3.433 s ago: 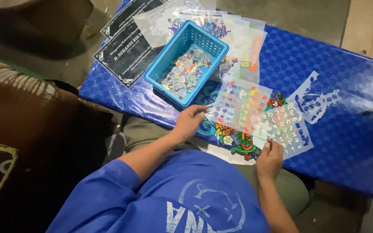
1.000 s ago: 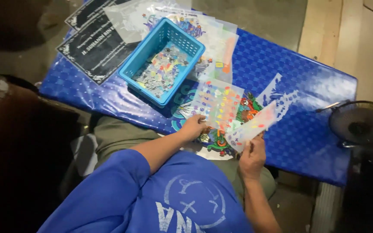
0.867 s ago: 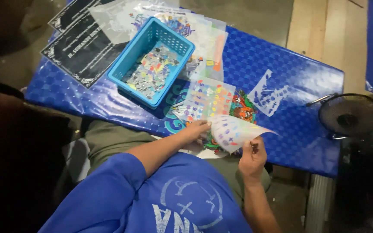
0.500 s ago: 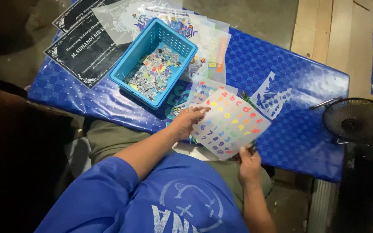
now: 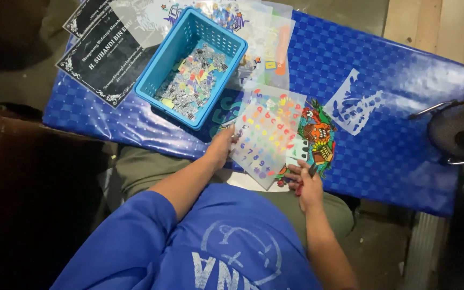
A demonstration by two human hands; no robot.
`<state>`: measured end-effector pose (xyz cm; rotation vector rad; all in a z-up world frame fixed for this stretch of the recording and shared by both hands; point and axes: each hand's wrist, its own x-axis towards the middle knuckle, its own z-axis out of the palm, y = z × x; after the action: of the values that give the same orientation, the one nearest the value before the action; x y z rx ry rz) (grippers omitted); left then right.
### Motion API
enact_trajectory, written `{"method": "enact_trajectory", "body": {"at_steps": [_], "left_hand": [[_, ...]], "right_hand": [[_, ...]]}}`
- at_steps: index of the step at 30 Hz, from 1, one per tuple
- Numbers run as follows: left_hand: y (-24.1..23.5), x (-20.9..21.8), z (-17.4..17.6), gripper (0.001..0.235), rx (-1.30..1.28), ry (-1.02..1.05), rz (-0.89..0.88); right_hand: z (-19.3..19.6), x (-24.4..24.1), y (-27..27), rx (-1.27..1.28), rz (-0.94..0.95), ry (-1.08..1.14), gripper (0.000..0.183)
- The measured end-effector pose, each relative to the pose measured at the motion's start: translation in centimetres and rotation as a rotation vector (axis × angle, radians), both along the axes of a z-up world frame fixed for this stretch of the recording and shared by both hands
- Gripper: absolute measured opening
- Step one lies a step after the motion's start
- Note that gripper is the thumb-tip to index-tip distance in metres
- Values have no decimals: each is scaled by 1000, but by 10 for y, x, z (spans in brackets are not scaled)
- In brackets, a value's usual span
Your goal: Cutting out individual letter and number stickers from a sheet using scissors.
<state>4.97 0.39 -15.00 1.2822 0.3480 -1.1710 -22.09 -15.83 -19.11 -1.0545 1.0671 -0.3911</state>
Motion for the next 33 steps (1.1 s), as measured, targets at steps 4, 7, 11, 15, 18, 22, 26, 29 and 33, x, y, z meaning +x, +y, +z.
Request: {"method": "enact_trajectory", "body": {"at_steps": [4,7,11,15,18,22,26,29,33], "left_hand": [[-5,8,15,83,23,82,4],[-11,12,9,76,77,83,19],[-18,17,-25,40,149,-252,-173],[-29,19,-67,22,196,-390,-281],[-19,0,-48,24,71,-670,-485],[-12,-4,-2,19,-329,-484,-440],[-15,-13,51,3,-442,-97,-110],[-12,-20,104,2,-530,27,-58],[-17,-21,59,14,-670,135,-78]], "right_hand": [[-4,-3,-2,39,-34,-14,33],[-5,-4,-3,49,2,-27,35],[3,-1,-1,-7,67,57,33],[-8,-1,4,3,100,145,25],[19,6,11,81,166,163,26],[29,14,13,109,115,125,21],[47,23,16,87,70,104,21],[30,15,16,107,0,-30,23],[4,13,19,71,-64,-165,23]]}}
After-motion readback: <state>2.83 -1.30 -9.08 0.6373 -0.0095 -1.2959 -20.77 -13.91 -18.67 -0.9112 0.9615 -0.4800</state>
